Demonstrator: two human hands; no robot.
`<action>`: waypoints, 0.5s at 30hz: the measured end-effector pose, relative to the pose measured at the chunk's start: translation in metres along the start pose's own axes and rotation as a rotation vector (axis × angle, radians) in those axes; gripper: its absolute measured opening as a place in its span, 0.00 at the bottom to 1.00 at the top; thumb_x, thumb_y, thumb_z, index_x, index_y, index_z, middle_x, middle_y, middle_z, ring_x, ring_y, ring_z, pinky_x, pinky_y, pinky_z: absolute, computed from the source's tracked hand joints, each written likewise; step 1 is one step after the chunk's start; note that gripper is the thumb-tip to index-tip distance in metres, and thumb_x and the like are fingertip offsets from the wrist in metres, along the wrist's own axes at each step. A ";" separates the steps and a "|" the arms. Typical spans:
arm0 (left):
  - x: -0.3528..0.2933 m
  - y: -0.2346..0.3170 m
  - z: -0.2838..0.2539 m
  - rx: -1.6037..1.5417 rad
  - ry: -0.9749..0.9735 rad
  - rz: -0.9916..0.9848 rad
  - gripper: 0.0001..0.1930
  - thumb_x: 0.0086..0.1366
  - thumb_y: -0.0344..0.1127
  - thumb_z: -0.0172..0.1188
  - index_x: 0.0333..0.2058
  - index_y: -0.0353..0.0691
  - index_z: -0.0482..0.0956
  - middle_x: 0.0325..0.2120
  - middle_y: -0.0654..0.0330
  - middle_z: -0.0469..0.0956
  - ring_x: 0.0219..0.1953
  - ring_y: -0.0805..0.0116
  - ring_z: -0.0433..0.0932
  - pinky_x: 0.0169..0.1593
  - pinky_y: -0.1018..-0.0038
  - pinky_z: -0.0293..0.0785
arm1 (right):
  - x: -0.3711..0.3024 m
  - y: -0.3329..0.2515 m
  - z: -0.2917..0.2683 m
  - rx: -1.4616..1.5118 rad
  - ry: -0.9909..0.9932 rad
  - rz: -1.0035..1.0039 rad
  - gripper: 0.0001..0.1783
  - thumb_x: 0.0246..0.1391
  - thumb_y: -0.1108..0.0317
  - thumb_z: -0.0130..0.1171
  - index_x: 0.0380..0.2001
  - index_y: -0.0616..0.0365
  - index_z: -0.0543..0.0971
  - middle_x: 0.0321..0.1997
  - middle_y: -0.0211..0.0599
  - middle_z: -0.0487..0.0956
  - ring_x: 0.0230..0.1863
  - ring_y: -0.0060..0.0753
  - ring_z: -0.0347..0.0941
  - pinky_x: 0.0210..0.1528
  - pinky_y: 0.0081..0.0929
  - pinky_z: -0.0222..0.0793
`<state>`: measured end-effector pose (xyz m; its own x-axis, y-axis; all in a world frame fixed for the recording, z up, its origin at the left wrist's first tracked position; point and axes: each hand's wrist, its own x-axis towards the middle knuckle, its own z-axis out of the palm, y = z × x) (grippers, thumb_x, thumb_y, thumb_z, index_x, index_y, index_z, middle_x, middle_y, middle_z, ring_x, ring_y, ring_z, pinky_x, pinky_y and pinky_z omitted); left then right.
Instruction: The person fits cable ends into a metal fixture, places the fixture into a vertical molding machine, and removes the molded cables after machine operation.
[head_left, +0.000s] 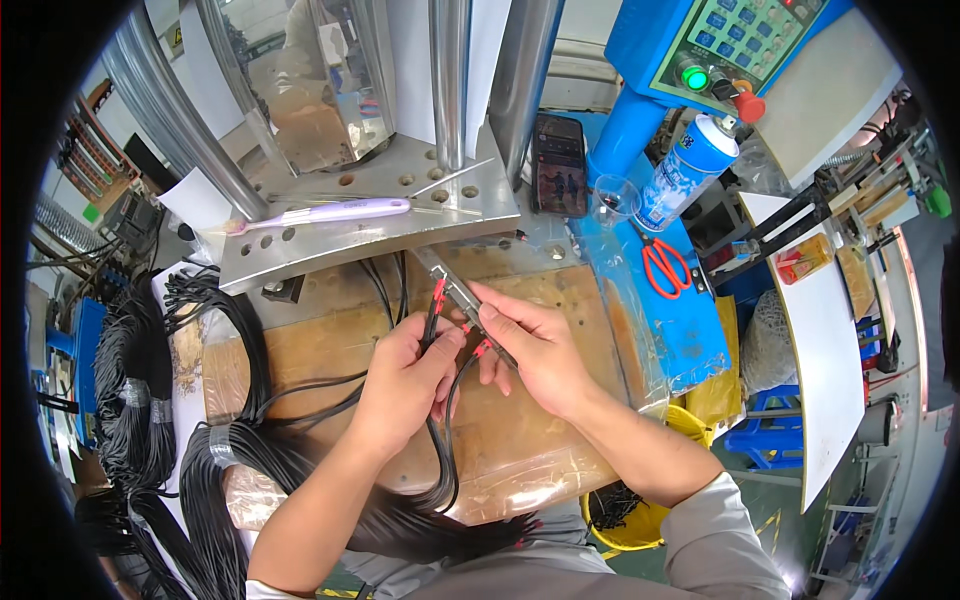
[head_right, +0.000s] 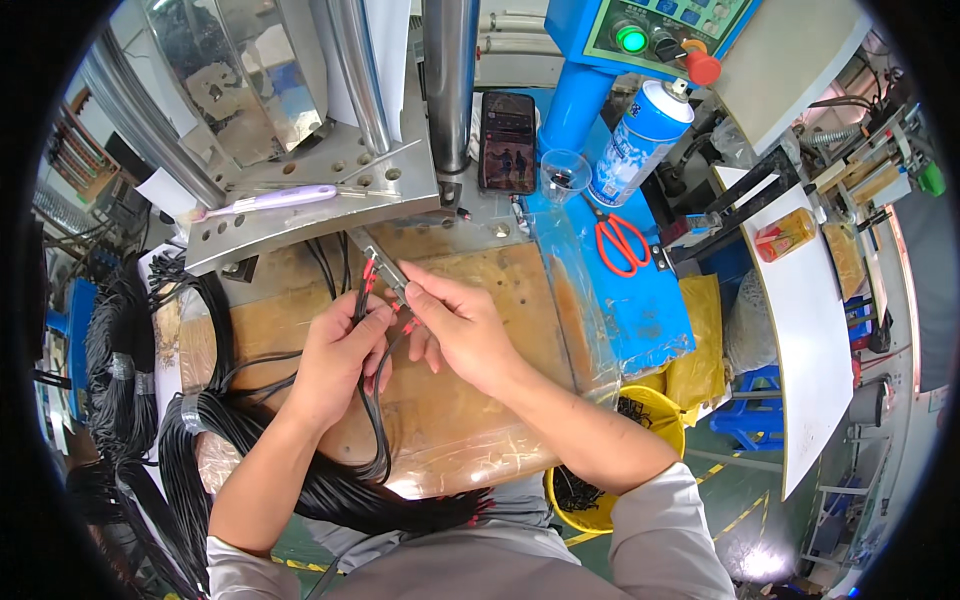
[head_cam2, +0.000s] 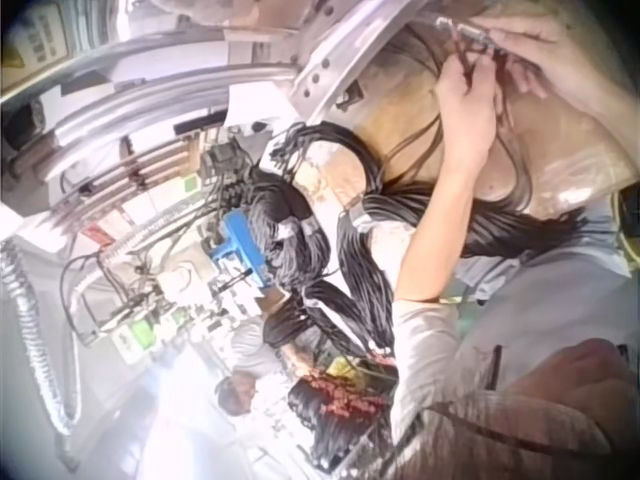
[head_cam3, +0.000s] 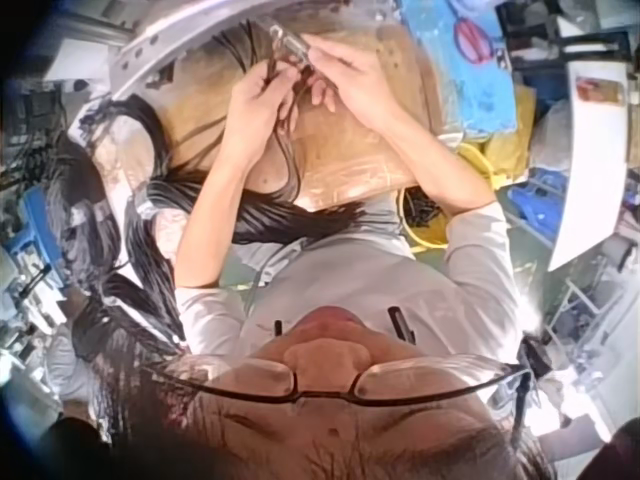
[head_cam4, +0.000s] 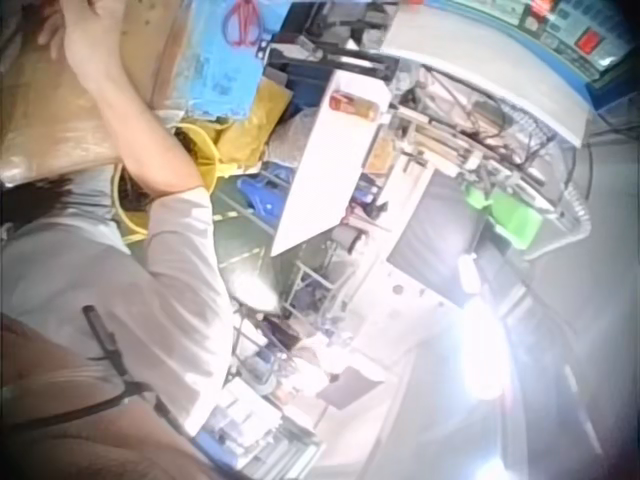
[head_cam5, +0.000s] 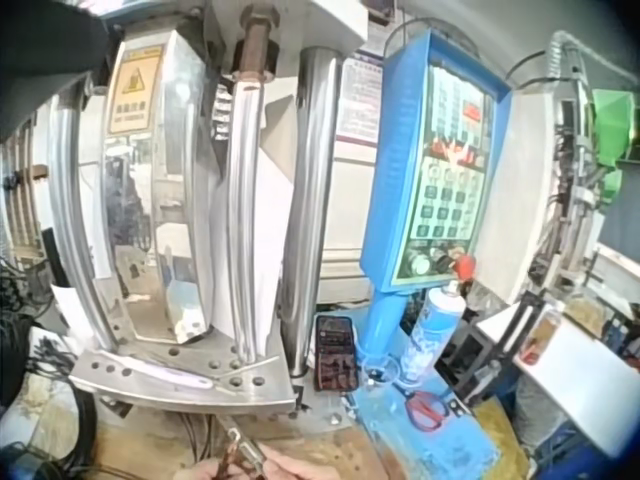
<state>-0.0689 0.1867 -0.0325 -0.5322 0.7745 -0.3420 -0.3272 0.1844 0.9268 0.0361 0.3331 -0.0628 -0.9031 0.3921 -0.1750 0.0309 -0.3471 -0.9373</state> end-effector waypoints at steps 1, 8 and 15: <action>-0.001 0.000 0.001 -0.001 0.032 0.021 0.08 0.76 0.36 0.55 0.39 0.36 0.72 0.16 0.67 0.66 0.15 0.75 0.68 0.20 0.76 0.64 | 0.000 -0.001 0.001 0.008 -0.004 -0.004 0.26 0.74 0.64 0.50 0.70 0.62 0.68 0.53 0.39 0.83 0.25 0.24 0.77 0.18 0.19 0.69; 0.000 -0.005 0.000 0.042 0.002 0.046 0.08 0.75 0.35 0.56 0.38 0.37 0.73 0.16 0.69 0.65 0.15 0.75 0.68 0.21 0.77 0.64 | 0.000 0.001 -0.001 -0.025 -0.016 0.020 0.26 0.74 0.64 0.50 0.70 0.60 0.68 0.46 0.39 0.83 0.25 0.25 0.77 0.19 0.20 0.71; -0.001 -0.007 0.007 0.029 0.099 0.084 0.07 0.75 0.35 0.55 0.38 0.37 0.73 0.16 0.69 0.67 0.16 0.77 0.68 0.21 0.78 0.63 | -0.001 -0.002 0.003 0.044 -0.034 0.018 0.25 0.74 0.64 0.49 0.69 0.61 0.69 0.41 0.37 0.82 0.24 0.25 0.77 0.19 0.20 0.72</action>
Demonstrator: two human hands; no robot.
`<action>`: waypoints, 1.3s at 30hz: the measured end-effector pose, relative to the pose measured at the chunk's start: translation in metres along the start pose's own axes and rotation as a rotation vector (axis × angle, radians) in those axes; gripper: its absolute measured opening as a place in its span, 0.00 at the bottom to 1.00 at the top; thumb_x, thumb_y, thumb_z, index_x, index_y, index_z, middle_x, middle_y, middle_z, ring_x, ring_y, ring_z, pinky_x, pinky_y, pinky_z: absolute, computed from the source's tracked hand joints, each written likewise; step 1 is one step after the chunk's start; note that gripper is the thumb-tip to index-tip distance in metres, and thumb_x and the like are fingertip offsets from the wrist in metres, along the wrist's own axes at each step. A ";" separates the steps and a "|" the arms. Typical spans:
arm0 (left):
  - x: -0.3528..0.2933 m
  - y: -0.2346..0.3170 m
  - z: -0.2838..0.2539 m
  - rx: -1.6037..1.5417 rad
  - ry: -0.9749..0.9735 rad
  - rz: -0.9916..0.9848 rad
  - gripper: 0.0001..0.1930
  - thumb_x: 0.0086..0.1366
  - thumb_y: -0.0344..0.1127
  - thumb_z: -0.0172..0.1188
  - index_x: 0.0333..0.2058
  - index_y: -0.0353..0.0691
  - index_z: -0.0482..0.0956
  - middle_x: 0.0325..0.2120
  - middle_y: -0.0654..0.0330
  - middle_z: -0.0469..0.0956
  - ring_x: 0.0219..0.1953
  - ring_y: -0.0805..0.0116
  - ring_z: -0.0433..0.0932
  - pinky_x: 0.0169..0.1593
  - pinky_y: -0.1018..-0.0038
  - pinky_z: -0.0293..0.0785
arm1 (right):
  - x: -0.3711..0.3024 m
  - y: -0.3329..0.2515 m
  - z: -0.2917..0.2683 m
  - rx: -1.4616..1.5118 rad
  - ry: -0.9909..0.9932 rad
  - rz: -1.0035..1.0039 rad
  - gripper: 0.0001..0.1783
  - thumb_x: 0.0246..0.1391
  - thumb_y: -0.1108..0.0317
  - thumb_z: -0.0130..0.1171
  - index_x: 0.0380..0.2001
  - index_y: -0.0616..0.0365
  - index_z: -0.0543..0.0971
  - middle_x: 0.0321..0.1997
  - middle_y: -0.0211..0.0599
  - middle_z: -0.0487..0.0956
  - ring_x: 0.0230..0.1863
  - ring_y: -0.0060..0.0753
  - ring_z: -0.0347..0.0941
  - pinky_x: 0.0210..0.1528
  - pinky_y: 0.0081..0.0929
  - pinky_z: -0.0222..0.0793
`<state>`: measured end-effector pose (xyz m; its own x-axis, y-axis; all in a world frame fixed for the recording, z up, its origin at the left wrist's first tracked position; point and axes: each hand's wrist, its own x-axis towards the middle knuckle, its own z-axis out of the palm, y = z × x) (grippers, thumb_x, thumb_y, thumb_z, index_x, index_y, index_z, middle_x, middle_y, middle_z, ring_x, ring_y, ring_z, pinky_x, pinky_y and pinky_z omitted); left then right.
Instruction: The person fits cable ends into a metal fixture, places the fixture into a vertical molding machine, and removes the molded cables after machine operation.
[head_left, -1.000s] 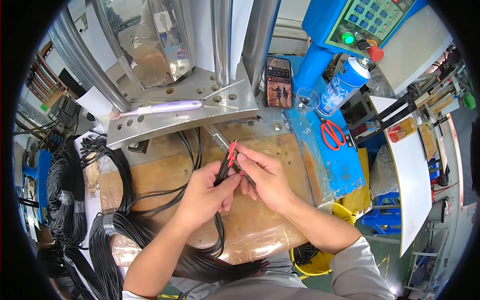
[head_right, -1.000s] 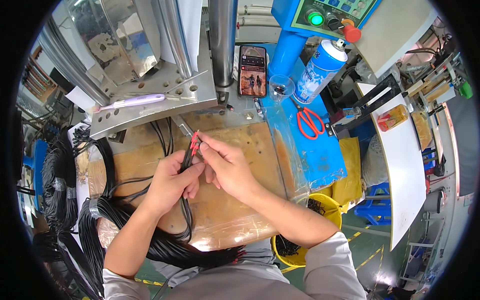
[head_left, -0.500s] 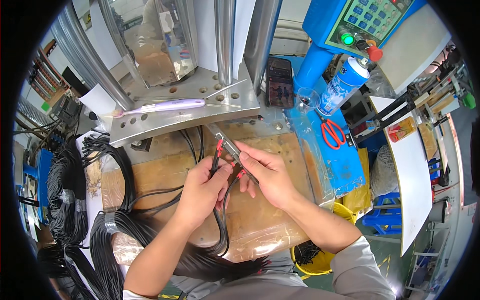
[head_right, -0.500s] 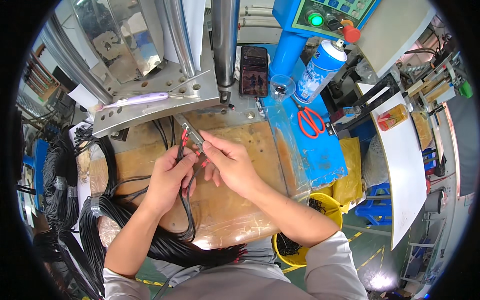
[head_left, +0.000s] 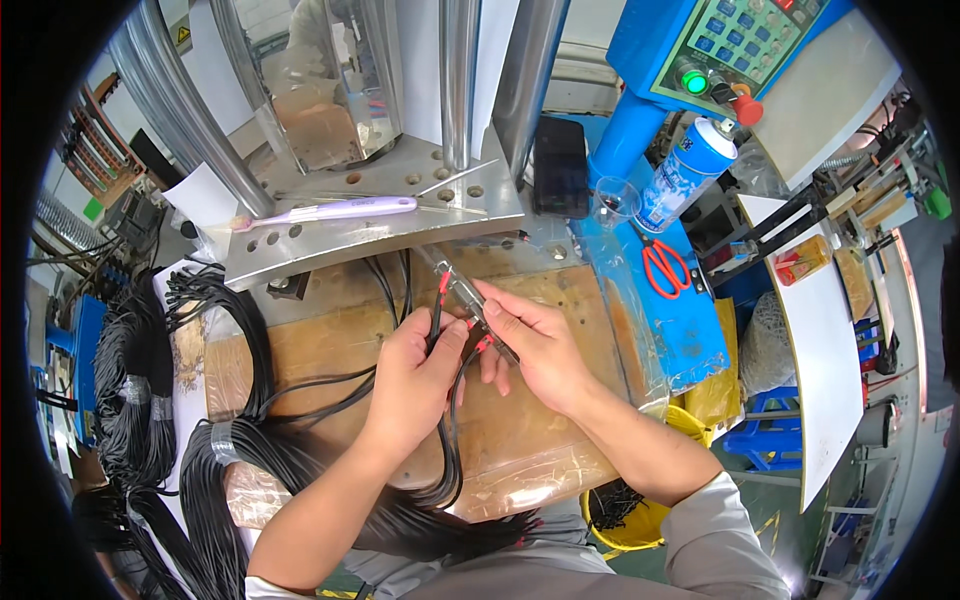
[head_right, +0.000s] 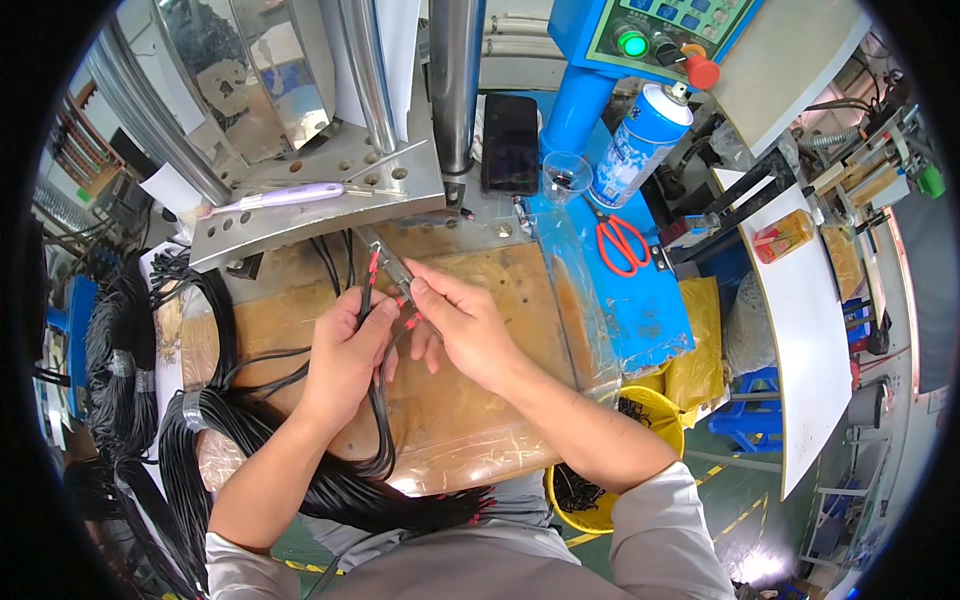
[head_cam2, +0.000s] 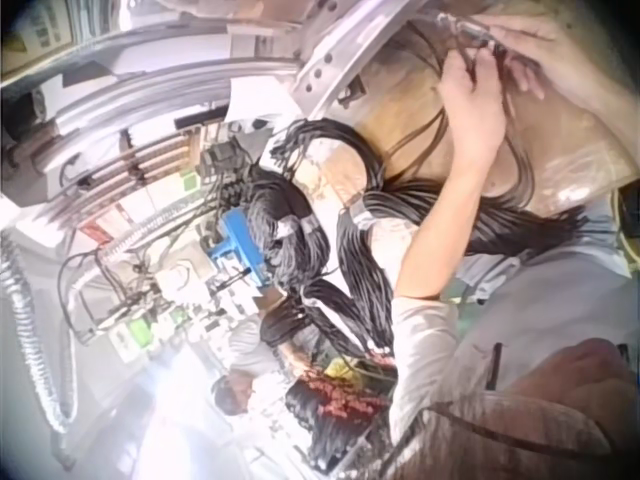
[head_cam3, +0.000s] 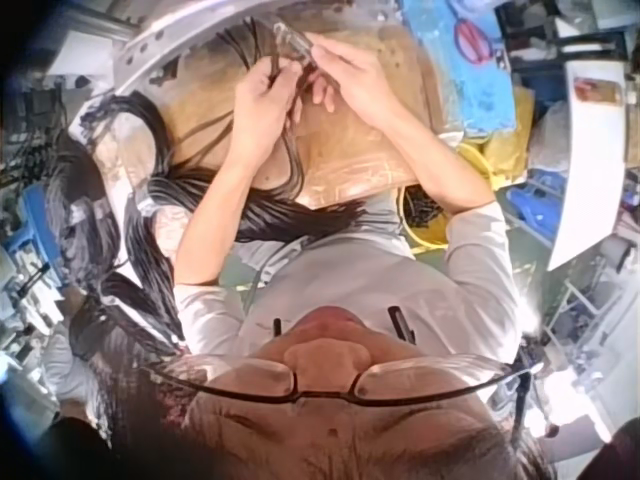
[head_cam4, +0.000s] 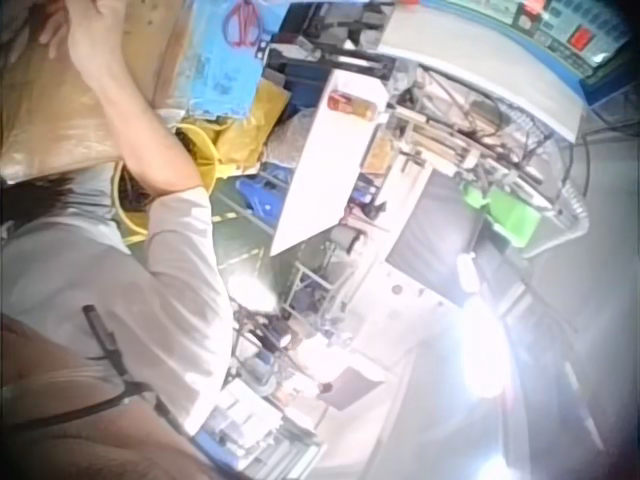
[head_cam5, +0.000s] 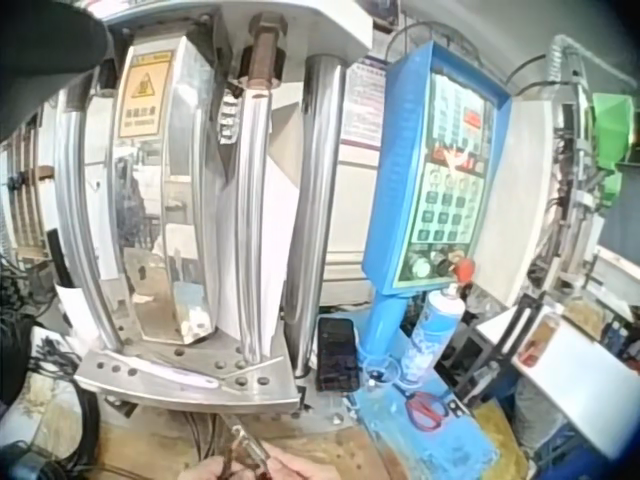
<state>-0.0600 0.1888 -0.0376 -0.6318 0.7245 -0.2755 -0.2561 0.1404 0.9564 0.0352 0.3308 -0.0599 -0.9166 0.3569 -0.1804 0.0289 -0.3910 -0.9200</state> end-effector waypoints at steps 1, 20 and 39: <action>0.002 -0.005 0.001 0.013 0.019 0.039 0.08 0.76 0.35 0.55 0.38 0.37 0.73 0.17 0.68 0.68 0.16 0.77 0.68 0.21 0.78 0.64 | 0.001 0.001 0.000 0.047 -0.002 0.007 0.25 0.74 0.63 0.49 0.69 0.61 0.69 0.40 0.37 0.82 0.24 0.25 0.77 0.19 0.20 0.71; 0.001 0.013 -0.007 -0.095 0.032 -0.095 0.12 0.78 0.43 0.52 0.41 0.41 0.73 0.15 0.71 0.62 0.14 0.81 0.58 0.17 0.80 0.53 | 0.002 -0.003 -0.008 -0.073 0.030 -0.025 0.24 0.75 0.62 0.47 0.68 0.63 0.69 0.44 0.36 0.82 0.25 0.25 0.77 0.21 0.19 0.68; 0.001 0.010 -0.016 -0.070 0.057 -0.008 0.11 0.79 0.41 0.50 0.43 0.39 0.74 0.17 0.71 0.64 0.14 0.83 0.60 0.17 0.81 0.55 | 0.000 -0.010 -0.007 -0.329 0.017 -0.013 0.20 0.68 0.64 0.62 0.57 0.63 0.75 0.32 0.28 0.79 0.24 0.16 0.74 0.20 0.17 0.68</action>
<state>-0.0750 0.1801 -0.0300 -0.6697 0.6836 -0.2901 -0.3107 0.0968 0.9456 0.0379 0.3402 -0.0527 -0.9110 0.3755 -0.1707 0.1465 -0.0923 -0.9849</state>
